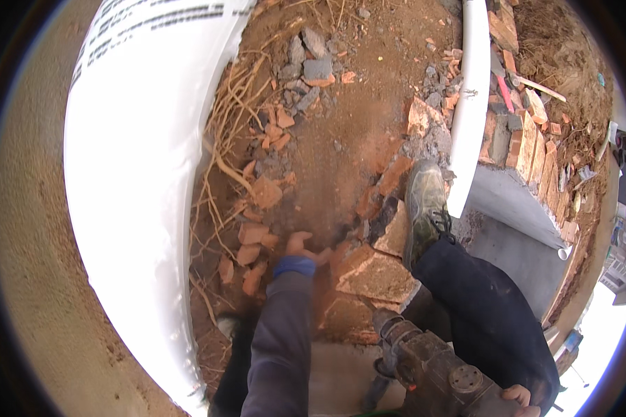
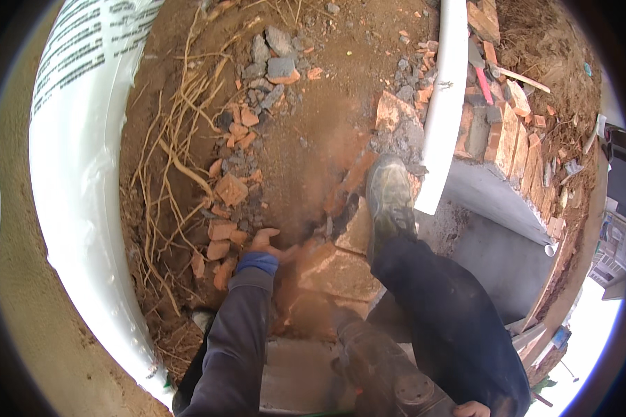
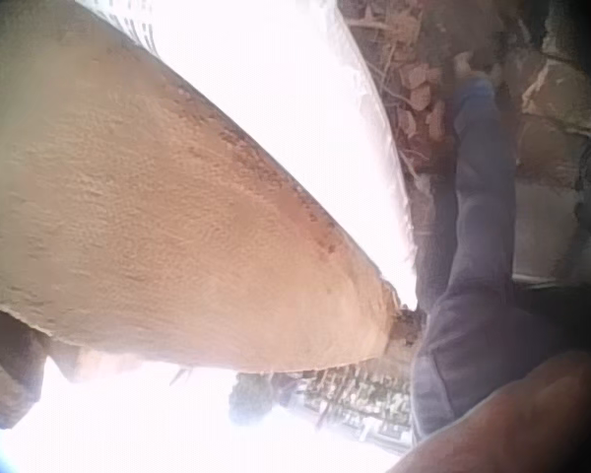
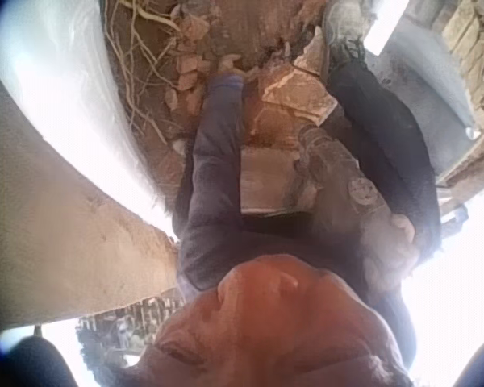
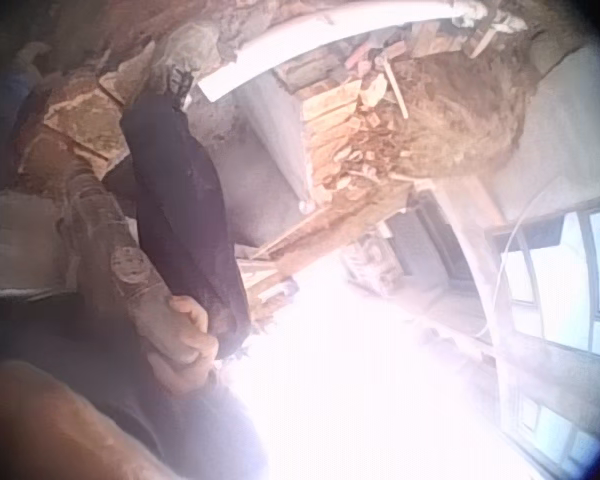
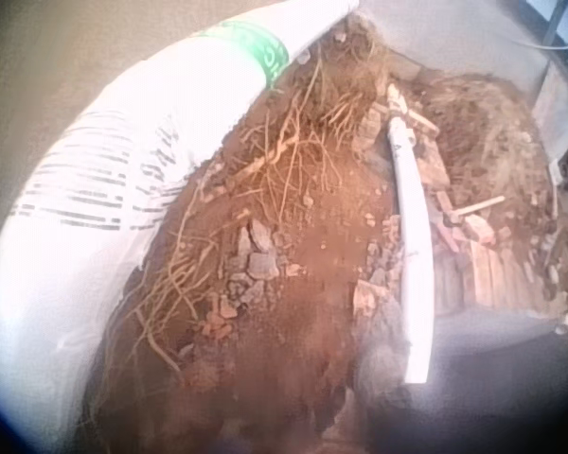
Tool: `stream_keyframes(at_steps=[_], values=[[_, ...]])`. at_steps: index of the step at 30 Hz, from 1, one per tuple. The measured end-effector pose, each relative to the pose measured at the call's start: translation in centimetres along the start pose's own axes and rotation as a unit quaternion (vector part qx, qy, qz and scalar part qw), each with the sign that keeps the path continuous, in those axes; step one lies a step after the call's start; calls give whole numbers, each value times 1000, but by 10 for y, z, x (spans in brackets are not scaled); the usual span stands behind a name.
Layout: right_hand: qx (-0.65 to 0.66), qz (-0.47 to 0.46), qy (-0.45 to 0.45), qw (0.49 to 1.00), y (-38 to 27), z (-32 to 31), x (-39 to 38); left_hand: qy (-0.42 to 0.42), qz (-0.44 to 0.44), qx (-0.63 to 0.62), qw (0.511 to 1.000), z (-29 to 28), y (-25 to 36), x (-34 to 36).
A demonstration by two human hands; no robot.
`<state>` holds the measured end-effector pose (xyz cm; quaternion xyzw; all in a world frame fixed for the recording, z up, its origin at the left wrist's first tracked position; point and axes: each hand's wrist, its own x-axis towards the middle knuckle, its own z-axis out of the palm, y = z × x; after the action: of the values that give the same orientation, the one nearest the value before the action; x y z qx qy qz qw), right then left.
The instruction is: The person positions a long white PVC pipe along a trench beside a low concrete wall, then uses a rotary hammer to break up soil and brick debris beneath the pipe. A second worker assists by holding the pipe in place. The person repeatedly drills into the ground and clears rubble by hand.
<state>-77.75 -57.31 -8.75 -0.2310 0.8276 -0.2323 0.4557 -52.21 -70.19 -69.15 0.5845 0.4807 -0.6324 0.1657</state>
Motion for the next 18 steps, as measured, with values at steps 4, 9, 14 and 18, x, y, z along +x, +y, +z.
stream_keyframes(at_steps=[4,9,14,18], values=[[-16,-5,7,1000,-4,3,-3,-180,157,-117,964,47,35,-16],[-21,-13,15,1000,-7,9,-5,-178,212,-132,952,54,-7,-17],[-23,-27,16,999,-6,16,-5,-286,56,114,950,62,-36,11],[-27,-18,24,999,-9,17,-11,-381,241,72,890,98,8,-10]])
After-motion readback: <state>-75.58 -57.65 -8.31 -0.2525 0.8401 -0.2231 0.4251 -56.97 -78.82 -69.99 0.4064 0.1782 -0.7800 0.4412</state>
